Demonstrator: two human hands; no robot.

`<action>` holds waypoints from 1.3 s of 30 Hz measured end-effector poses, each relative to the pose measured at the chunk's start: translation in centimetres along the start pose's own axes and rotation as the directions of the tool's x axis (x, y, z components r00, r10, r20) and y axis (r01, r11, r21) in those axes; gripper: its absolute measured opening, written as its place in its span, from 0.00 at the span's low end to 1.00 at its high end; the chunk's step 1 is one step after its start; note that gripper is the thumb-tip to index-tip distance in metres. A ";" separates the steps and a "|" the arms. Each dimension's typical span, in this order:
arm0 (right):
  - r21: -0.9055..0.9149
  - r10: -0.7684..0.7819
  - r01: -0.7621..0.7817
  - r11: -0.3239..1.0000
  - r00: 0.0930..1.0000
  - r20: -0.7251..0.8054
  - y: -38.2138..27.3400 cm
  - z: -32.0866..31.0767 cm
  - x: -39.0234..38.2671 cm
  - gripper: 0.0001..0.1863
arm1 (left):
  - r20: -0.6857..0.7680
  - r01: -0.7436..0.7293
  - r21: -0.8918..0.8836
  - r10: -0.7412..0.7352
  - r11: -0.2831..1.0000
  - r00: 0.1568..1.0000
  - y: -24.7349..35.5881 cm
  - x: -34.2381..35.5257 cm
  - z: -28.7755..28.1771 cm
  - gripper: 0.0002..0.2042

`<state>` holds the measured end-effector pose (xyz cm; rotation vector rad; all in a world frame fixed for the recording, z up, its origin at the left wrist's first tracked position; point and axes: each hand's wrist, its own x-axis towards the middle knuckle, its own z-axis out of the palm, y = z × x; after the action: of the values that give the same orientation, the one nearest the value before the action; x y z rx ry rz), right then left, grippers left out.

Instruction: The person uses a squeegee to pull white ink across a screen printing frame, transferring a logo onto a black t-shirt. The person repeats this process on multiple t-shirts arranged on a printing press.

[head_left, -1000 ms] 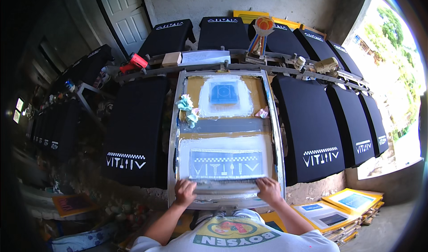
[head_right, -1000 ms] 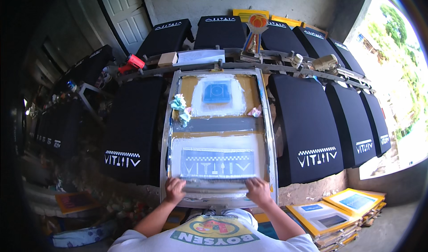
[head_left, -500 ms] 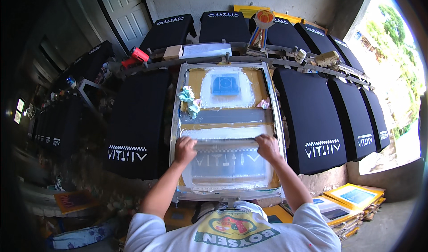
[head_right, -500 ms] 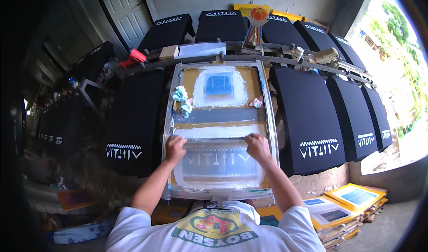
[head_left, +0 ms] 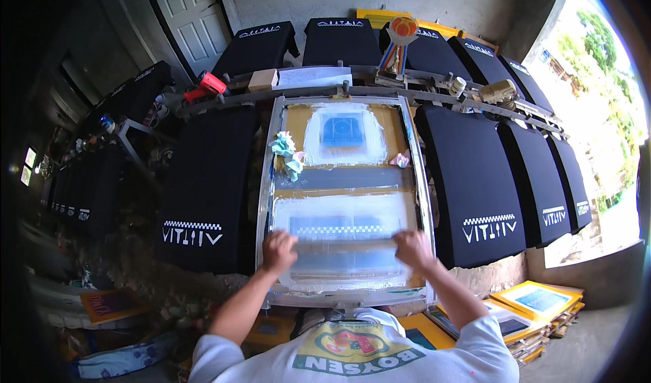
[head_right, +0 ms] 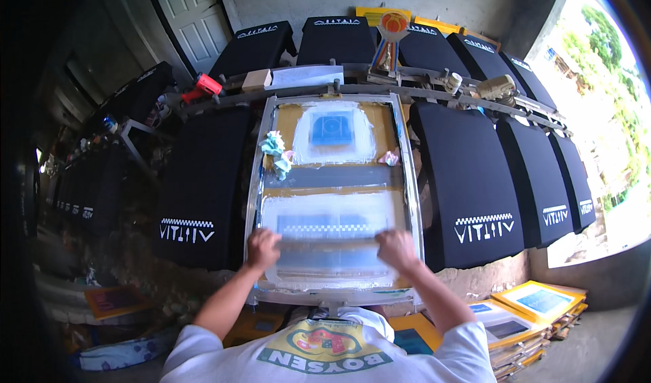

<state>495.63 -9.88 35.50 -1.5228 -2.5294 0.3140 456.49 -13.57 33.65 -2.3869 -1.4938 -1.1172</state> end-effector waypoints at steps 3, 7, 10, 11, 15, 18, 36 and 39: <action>-0.061 -0.033 0.025 0.998 0.990 -0.141 3.3 -0.8 7.6 0.11 | 0.010 0.029 0.028 -0.029 0.999 1.000 -3.9 4.9 3.9 0.10; 0.009 0.090 -0.090 0.996 0.991 -0.100 3.1 1.5 6.9 0.15 | 0.009 0.044 0.040 -0.045 0.998 0.999 -3.8 3.8 4.3 0.09; 0.036 0.065 -0.060 0.998 0.985 -0.158 0.2 4.2 -0.6 0.14 | -0.094 -0.028 0.066 0.034 0.997 0.995 -0.2 -1.9 1.7 0.07; 0.068 0.016 -0.003 0.998 0.980 -0.199 -0.7 4.7 -3.2 0.15 | -0.081 0.007 0.001 -0.007 1.000 0.997 1.3 -4.1 0.5 0.09; 0.069 -0.070 0.096 0.993 0.946 -0.317 -4.0 4.8 -10.6 0.18 | -0.007 0.115 -0.007 -0.115 0.993 0.993 6.3 -10.5 -2.4 0.09; 0.034 -0.083 0.100 0.994 0.942 -0.326 -5.0 4.0 -11.8 0.16 | 0.052 0.148 -0.002 -0.147 0.989 0.988 7.7 -11.6 -3.2 0.10; 0.064 -0.142 0.157 0.986 0.970 -0.197 -4.7 2.0 -14.5 0.25 | 0.079 0.136 0.034 -0.138 0.990 0.987 9.9 -12.0 -4.6 0.13; 0.085 -0.172 0.188 0.979 0.971 -0.168 -4.9 2.4 -15.8 0.30 | 0.138 0.094 0.049 -0.100 0.994 0.985 10.4 -13.9 -5.3 0.19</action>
<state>498.20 -26.32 33.91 -1.2197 -2.4628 0.2761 458.83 -31.46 31.58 -2.4328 -1.6772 -0.9426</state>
